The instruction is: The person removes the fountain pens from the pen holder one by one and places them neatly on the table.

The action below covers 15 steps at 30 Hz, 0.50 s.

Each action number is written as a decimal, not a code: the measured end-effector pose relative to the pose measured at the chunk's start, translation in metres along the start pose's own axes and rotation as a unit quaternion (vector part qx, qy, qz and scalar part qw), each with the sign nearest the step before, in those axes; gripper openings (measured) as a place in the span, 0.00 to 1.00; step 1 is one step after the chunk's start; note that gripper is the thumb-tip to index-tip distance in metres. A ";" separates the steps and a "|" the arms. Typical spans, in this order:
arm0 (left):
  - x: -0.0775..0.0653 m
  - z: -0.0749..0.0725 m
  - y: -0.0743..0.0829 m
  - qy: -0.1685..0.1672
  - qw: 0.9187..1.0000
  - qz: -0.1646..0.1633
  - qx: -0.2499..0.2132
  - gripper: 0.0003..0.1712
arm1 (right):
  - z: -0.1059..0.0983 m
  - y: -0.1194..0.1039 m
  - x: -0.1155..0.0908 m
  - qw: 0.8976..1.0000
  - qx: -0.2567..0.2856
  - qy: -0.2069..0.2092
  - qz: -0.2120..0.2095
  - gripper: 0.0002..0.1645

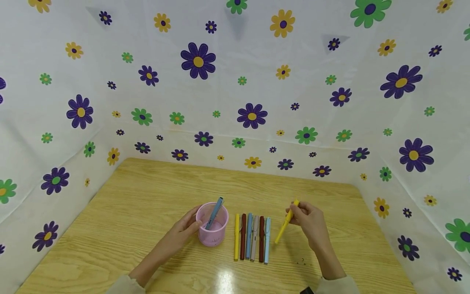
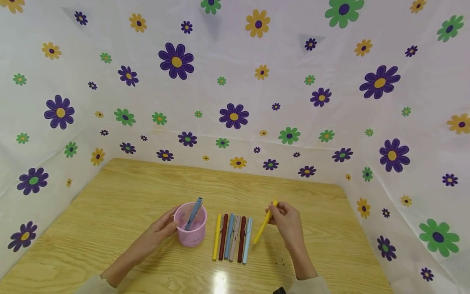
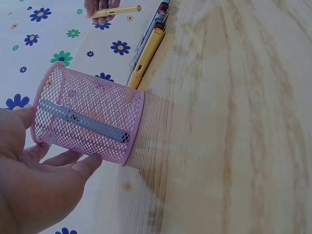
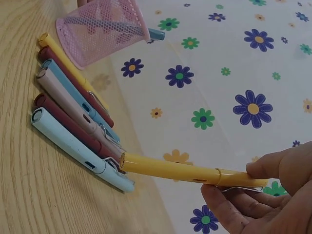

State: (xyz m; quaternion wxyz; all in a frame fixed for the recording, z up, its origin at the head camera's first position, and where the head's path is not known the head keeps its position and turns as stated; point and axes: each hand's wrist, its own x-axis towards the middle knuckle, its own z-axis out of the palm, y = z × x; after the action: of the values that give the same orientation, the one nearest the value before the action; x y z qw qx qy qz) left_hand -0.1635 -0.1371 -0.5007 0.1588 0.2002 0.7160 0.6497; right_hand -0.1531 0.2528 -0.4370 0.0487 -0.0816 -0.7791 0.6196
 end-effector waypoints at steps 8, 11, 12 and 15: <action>-0.001 0.000 0.000 -0.002 1.000 0.003 0.001 0.38 | -0.001 0.006 -0.002 1.000 -0.024 -0.008 0.010 0.22; 0.000 -0.001 0.000 -0.002 1.000 0.005 0.000 0.38 | -0.002 0.008 -0.003 0.999 -0.030 -0.009 0.018 0.21; 0.000 -0.001 0.000 -0.002 1.000 0.006 0.000 0.38 | -0.002 0.009 -0.003 0.999 -0.031 -0.009 0.020 0.21; 0.000 -0.001 -0.001 -0.002 1.000 0.008 0.003 0.37 | -0.002 0.011 -0.004 0.999 -0.030 -0.013 0.026 0.21</action>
State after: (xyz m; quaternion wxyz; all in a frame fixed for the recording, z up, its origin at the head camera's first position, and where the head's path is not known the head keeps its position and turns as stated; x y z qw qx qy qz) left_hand -0.1641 -0.1379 -0.5018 0.1543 0.2081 0.7158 0.6485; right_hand -0.1482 0.2564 -0.4473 0.0194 -0.0953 -0.7956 0.5979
